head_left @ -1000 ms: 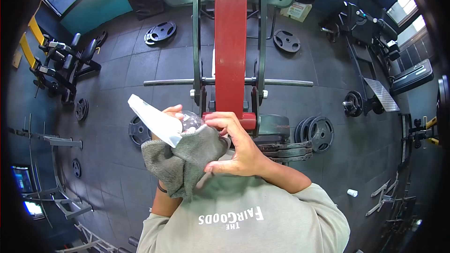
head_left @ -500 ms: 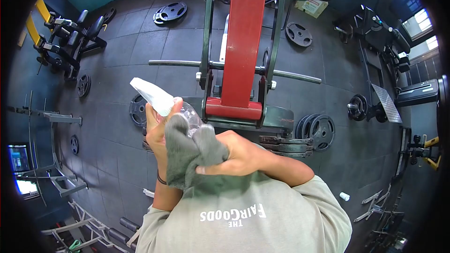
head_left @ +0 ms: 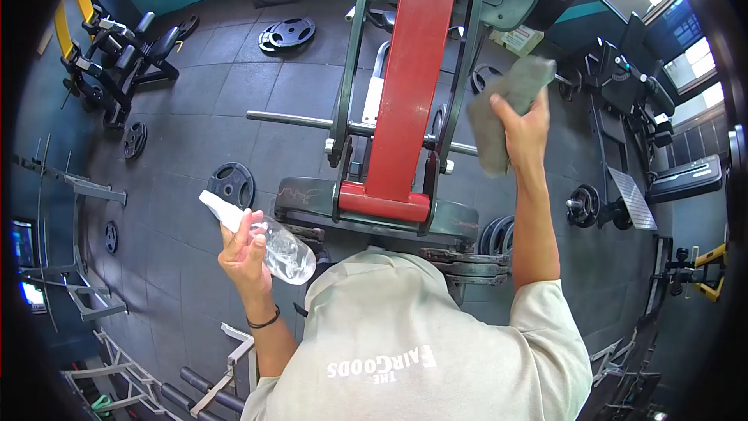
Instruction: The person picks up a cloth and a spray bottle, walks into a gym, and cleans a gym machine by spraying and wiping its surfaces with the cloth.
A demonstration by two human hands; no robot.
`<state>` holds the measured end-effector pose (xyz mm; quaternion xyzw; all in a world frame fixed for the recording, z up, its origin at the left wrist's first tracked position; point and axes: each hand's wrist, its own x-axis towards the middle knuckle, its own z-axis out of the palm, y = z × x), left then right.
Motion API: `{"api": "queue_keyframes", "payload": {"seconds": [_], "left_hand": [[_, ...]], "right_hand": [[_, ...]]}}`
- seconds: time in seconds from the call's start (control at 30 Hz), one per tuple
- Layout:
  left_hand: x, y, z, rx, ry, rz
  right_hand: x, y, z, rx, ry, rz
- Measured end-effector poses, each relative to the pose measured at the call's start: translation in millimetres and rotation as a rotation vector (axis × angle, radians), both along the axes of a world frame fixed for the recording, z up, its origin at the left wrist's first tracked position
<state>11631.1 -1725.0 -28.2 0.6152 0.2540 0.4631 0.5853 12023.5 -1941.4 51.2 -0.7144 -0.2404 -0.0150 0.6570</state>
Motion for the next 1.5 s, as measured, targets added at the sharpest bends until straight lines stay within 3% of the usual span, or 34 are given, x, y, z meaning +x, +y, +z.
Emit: {"api": "queue_keyframes", "payload": {"seconds": [0.07,0.17,0.23,0.3,0.4,0.5,0.67,0.77,1.0,1.1,1.2,1.4,1.5], "left_hand": [[-3.9,-4.9,-0.7,-0.009,0.020,0.021],[-4.7,-10.3,-0.3,0.043,0.026,0.057],[-7.7,-10.3,0.1,0.032,-0.007,0.065],[-11.1,-9.9,-0.8,0.030,-0.017,0.074],[-20.9,-8.3,-1.3,0.050,0.032,0.095],[-24.7,-10.0,0.3,0.012,0.056,0.186],[-20.2,0.4,0.7,-0.002,0.045,0.143],[-12.2,7.6,10.8,0.020,0.030,0.099],[-4.0,15.3,25.5,0.085,0.039,0.041],[-4.9,11.0,24.9,0.071,0.046,0.010],[-6.1,9.2,17.0,0.044,0.101,0.026],[15.2,14.8,23.8,0.064,0.059,-0.259],[26.1,11.7,32.6,0.062,0.093,-0.317]], "right_hand": [[-6.0,25.3,29.6,-0.086,-0.479,-0.232],[-14.8,60.9,24.4,-0.219,-0.617,-0.182],[-21.5,78.7,-1.8,-0.657,-0.789,-0.135],[-21.7,104.5,-61.0,-0.888,-0.809,-0.088],[-36.9,114.2,-108.3,-0.717,-0.916,-0.019],[-70.7,105.7,-129.8,-0.823,-0.789,0.042],[-71.5,96.5,-155.8,-0.793,-0.876,0.083],[-30.5,117.6,-126.3,-0.775,-0.930,0.043],[134.5,215.5,-1.2,-0.617,-1.097,-0.329],[140.2,219.5,4.4,-0.600,-1.140,-0.341],[101.1,191.4,-33.6,-0.603,-1.002,-0.202],[-89.3,88.3,-163.3,-0.792,-0.737,0.024],[-91.2,85.1,-181.3,-0.788,-0.818,-0.017]]}}
